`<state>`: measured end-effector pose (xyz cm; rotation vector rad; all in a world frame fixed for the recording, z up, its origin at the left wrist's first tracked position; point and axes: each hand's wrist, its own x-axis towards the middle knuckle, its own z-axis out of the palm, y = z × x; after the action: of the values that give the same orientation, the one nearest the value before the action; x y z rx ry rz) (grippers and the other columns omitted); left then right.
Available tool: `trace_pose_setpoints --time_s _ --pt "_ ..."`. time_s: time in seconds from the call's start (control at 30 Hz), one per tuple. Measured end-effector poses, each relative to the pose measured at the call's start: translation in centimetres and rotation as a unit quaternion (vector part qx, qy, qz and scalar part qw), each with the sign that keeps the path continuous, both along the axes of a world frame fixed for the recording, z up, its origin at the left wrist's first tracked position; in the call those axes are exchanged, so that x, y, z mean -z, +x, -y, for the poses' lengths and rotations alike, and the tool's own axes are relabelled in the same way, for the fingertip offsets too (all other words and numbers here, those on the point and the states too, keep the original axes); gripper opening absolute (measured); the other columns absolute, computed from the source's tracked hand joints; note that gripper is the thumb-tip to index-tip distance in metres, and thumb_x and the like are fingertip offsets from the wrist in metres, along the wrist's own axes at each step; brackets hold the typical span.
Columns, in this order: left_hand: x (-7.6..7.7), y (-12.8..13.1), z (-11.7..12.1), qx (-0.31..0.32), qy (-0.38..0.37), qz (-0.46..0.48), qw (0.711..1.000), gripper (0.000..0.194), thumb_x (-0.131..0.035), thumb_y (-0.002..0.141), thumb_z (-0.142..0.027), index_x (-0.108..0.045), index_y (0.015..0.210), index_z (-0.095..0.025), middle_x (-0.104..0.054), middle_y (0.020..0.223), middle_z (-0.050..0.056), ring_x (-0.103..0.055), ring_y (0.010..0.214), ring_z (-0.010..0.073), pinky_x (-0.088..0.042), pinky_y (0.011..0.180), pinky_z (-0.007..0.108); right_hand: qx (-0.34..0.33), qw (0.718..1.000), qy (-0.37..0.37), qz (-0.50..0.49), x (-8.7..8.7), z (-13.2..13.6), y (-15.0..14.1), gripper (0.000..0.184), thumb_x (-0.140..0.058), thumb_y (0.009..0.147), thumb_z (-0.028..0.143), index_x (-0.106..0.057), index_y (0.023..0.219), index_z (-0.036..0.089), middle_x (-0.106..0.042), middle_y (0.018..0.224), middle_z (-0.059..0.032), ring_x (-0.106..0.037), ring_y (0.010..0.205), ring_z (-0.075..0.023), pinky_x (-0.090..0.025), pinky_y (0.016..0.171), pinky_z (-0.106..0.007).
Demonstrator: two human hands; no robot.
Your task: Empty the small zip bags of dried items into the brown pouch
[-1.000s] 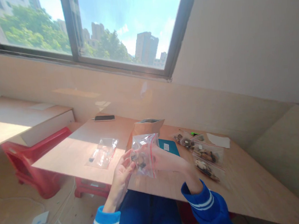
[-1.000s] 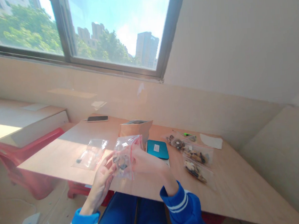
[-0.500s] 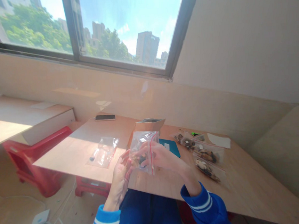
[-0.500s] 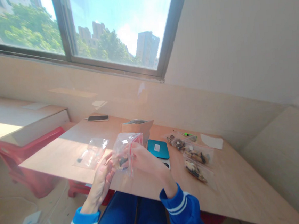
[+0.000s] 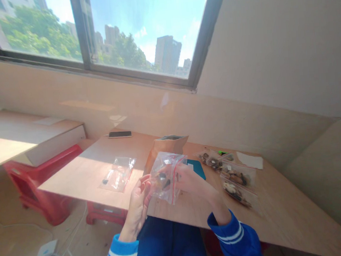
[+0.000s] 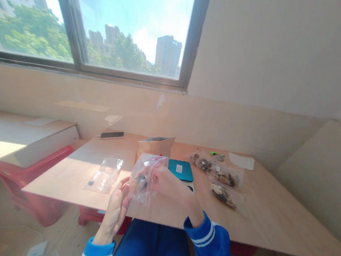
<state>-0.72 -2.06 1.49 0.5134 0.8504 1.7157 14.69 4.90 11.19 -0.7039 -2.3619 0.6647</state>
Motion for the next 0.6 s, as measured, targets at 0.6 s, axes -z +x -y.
trace_pose_setpoints --time_s 0.6 --pt "-0.1 -0.7 -0.5 -0.018 0.023 0.061 0.998 0.034 -0.075 0.075 -0.031 -0.062 0.104 -0.020 -0.068 0.102 0.000 -0.064 0.102 0.0146 -0.047 0.095 0.021 0.037 0.997 -0.043 -0.056 -1.6 -1.4 2.4 0.037 -0.076 0.072 0.026 -0.067 0.108 0.026 -0.068 0.106 -0.0027 -0.061 0.093 -0.0190 -0.047 0.085 -0.034"
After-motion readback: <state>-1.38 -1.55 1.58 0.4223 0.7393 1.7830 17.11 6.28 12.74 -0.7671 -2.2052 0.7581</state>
